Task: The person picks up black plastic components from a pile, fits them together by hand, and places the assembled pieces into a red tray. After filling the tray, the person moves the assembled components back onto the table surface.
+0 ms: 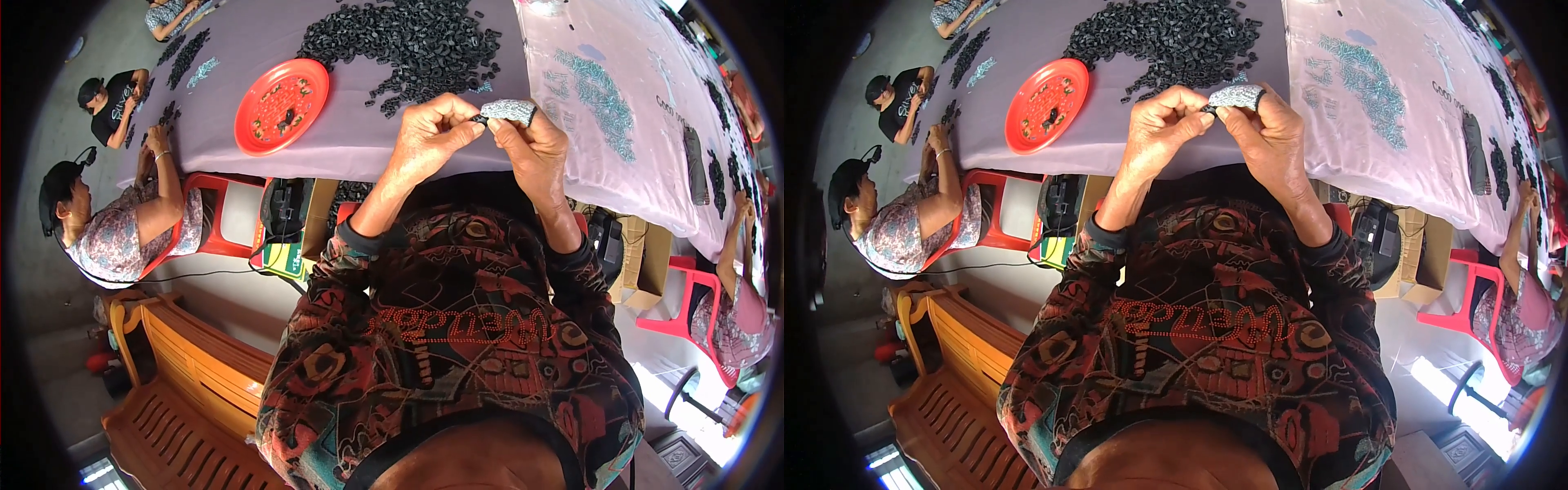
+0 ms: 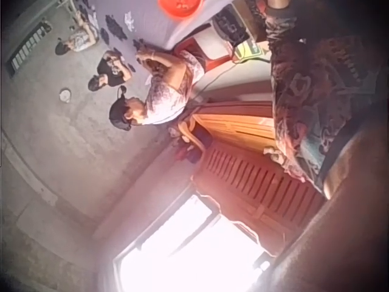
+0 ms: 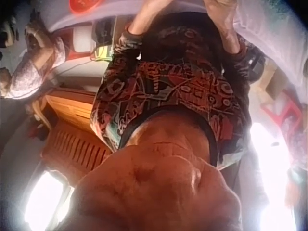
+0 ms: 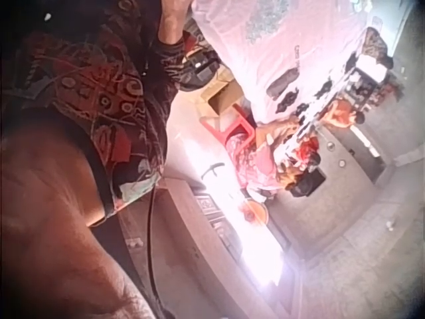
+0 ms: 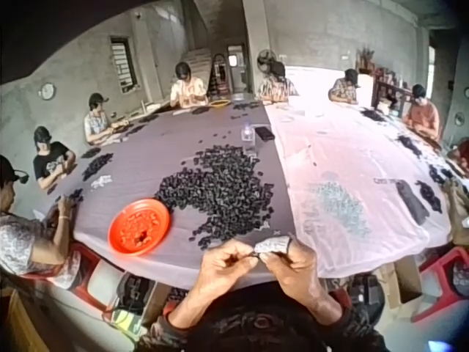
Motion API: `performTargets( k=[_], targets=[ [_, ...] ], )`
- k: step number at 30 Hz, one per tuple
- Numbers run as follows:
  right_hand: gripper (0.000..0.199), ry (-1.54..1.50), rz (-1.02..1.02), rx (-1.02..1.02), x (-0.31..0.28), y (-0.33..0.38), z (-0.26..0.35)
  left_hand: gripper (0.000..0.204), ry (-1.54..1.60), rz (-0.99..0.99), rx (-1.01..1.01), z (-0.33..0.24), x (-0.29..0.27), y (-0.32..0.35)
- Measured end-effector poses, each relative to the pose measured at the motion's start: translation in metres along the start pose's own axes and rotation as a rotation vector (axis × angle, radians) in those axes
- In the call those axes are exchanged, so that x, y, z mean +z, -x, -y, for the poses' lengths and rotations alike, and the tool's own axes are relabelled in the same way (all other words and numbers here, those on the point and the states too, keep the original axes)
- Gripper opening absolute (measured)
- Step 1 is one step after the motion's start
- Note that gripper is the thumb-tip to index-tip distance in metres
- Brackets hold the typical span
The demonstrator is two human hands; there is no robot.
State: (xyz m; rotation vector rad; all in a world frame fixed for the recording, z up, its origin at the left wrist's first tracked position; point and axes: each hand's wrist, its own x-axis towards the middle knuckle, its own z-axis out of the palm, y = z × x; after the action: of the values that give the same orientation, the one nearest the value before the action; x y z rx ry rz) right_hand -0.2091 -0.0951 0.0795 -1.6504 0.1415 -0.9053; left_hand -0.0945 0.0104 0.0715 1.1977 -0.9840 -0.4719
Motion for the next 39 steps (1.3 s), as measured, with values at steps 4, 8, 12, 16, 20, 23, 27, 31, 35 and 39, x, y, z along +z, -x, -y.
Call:
performTargets(
  k=[4,8,12,16,20,23,27,31,35,39],
  targets=[
    [0.011,0.261,0.036,-0.150,-0.004,0.000,0.004,0.004,0.023,-0.032,-0.012,-0.001,0.000,0.000],
    [0.007,0.190,-0.070,-0.050,-0.018,-0.010,-0.009,0.006,0.113,-0.095,0.019,-0.004,-0.005,-0.002],
    [0.016,0.432,-0.105,0.143,-0.046,-0.025,-0.036,0.010,0.156,-0.182,0.104,-0.010,-0.022,-0.006],
    [0.011,0.654,-0.035,0.035,-0.054,-0.025,-0.071,0.009,0.204,-0.315,0.130,-0.017,-0.039,-0.009],
    [0.010,0.800,0.089,-0.003,-0.048,-0.018,-0.092,0.008,0.224,-0.391,0.133,-0.021,-0.047,-0.010],
    [0.012,0.906,0.172,-0.077,-0.039,-0.012,-0.099,0.009,0.208,-0.411,0.088,-0.020,-0.047,-0.010],
    [0.012,0.965,0.216,-0.086,-0.037,-0.010,-0.103,0.008,0.196,-0.383,0.099,-0.020,-0.049,-0.010],
    [0.013,0.954,0.158,-0.100,-0.035,-0.009,-0.104,0.006,0.205,-0.419,0.166,-0.028,-0.062,-0.009],
    [0.013,0.891,0.104,-0.162,-0.025,-0.011,-0.103,0.005,0.228,-0.543,0.243,-0.039,-0.084,-0.006],
    [0.013,0.719,0.147,-0.174,0.003,-0.013,-0.106,0.008,0.241,-0.638,0.307,-0.050,-0.109,-0.001]
  ],
)
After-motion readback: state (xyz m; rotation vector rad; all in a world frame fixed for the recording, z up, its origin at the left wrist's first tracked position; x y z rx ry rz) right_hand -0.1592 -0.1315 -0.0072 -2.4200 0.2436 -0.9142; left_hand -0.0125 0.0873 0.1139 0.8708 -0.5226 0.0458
